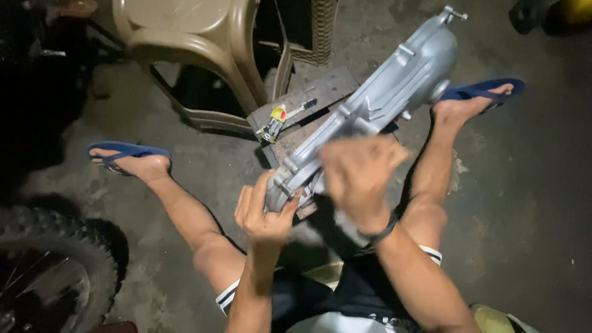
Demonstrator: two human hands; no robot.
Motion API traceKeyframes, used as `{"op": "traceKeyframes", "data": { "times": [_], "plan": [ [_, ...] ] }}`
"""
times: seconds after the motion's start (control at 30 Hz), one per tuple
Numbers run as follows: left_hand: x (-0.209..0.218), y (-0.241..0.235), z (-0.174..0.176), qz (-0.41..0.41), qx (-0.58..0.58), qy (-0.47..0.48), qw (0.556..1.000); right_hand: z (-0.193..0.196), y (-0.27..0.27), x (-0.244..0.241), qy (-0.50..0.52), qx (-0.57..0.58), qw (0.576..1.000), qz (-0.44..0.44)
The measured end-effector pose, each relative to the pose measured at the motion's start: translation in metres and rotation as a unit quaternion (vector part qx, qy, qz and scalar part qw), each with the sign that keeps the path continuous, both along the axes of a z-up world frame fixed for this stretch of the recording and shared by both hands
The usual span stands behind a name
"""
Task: The person cleans a silver engine casing with a white cloth, wiping the interior and exterior surfaces. They then apply a substance from a small tube to the casing's edge.
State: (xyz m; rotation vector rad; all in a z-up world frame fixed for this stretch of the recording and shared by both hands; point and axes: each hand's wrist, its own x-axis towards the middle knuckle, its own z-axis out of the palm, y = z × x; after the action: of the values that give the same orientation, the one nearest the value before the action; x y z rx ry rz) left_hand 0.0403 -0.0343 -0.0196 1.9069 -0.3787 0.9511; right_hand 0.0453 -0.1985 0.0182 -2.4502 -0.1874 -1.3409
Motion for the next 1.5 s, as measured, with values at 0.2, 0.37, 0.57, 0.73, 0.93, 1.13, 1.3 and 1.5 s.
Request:
{"op": "traceKeyframes", "data": {
  "times": [0.2,0.37,0.57,0.73,0.93,1.13,1.3,1.5],
  "plan": [
    [0.0,0.0,0.007,-0.012,0.014,0.004,1.0,0.027,-0.024,0.005,0.047,-0.04,0.998,-0.008],
    [-0.001,0.003,-0.001,-0.014,0.015,0.004,1.0,0.024,-0.002,-0.008,0.079,0.002,0.995,0.066],
    [-0.003,0.0,0.002,-0.007,0.021,0.0,1.0,0.008,-0.011,-0.018,0.114,0.059,0.987,0.1],
    [-0.005,-0.003,0.001,0.008,0.04,-0.017,0.999,0.003,0.01,-0.027,0.096,0.093,0.979,0.156],
    [0.0,-0.001,-0.006,0.006,0.019,-0.017,1.0,0.002,-0.007,-0.014,0.09,0.105,0.984,0.116],
    [-0.006,0.0,-0.007,-0.014,0.026,-0.022,0.999,0.005,0.013,-0.026,0.061,0.077,0.985,0.14],
    [-0.002,0.002,-0.011,-0.037,0.005,-0.009,0.999,-0.005,0.002,-0.018,0.05,0.093,0.992,0.072],
    [-0.002,0.002,-0.012,-0.043,0.008,-0.024,0.999,-0.006,0.013,-0.022,-0.004,0.053,0.989,0.139]
  ]
}}
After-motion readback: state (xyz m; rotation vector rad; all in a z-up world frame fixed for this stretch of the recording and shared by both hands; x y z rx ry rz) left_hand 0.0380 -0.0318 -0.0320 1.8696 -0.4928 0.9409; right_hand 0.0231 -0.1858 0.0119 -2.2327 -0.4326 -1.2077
